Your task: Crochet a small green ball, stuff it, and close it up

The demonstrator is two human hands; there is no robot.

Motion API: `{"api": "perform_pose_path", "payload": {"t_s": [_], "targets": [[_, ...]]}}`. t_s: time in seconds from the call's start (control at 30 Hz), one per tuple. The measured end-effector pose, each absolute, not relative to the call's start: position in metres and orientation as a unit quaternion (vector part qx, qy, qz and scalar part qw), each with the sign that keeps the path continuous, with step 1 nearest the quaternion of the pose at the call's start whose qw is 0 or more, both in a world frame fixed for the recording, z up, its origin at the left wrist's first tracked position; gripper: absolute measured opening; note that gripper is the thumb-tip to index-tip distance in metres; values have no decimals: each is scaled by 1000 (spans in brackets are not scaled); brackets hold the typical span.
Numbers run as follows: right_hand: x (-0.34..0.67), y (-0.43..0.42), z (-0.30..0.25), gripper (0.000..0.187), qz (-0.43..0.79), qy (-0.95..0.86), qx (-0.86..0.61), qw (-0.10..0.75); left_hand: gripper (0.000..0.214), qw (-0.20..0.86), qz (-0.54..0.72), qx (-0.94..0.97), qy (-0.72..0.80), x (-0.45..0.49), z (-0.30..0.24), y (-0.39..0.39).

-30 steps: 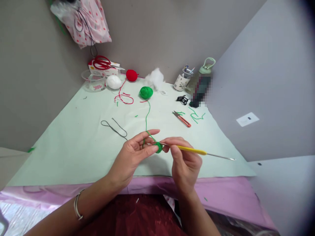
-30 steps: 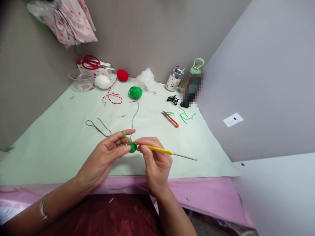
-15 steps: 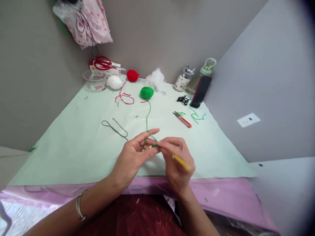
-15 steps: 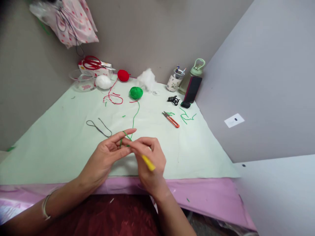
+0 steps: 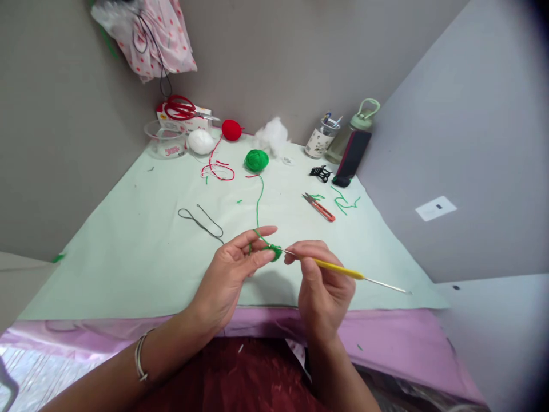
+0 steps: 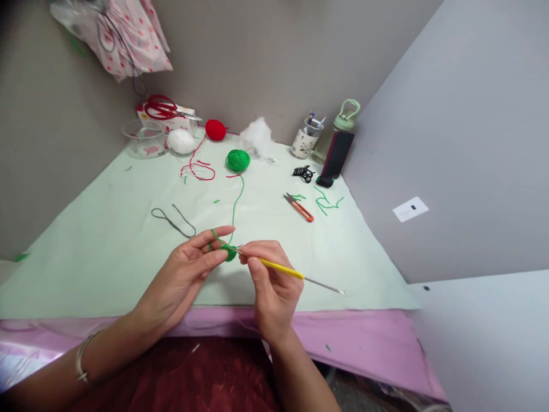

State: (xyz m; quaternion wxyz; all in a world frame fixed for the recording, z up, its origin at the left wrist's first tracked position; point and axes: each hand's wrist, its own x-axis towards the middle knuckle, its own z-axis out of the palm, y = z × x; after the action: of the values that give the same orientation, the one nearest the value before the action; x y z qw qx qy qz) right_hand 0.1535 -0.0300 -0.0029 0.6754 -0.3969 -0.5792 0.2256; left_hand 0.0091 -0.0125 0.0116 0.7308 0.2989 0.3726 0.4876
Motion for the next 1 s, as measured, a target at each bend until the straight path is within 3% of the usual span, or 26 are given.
{"api": "perform_pose_path", "payload": {"t_s": [0.1, 0.43, 0.67, 0.83, 1.0], "targets": [[152, -29, -3, 21, 237, -560, -394, 689, 30, 723, 493, 302, 378, 10, 10, -12], [150, -39, -16, 38, 37, -653, -407, 638, 34, 739, 501, 273, 357, 12, 10, -13], [151, -36, -10, 23, 111, -614, -415, 662, 38, 721, 504, 288, 378, 9, 11, -12], [152, -36, -11, 25, 80, -610, -419, 667, 37, 723, 497, 288, 385, 10, 11, -13], [152, -33, -10, 24, 138, -602, -408, 672, 44, 735, 475, 302, 378, 10, 13, -14]]}}
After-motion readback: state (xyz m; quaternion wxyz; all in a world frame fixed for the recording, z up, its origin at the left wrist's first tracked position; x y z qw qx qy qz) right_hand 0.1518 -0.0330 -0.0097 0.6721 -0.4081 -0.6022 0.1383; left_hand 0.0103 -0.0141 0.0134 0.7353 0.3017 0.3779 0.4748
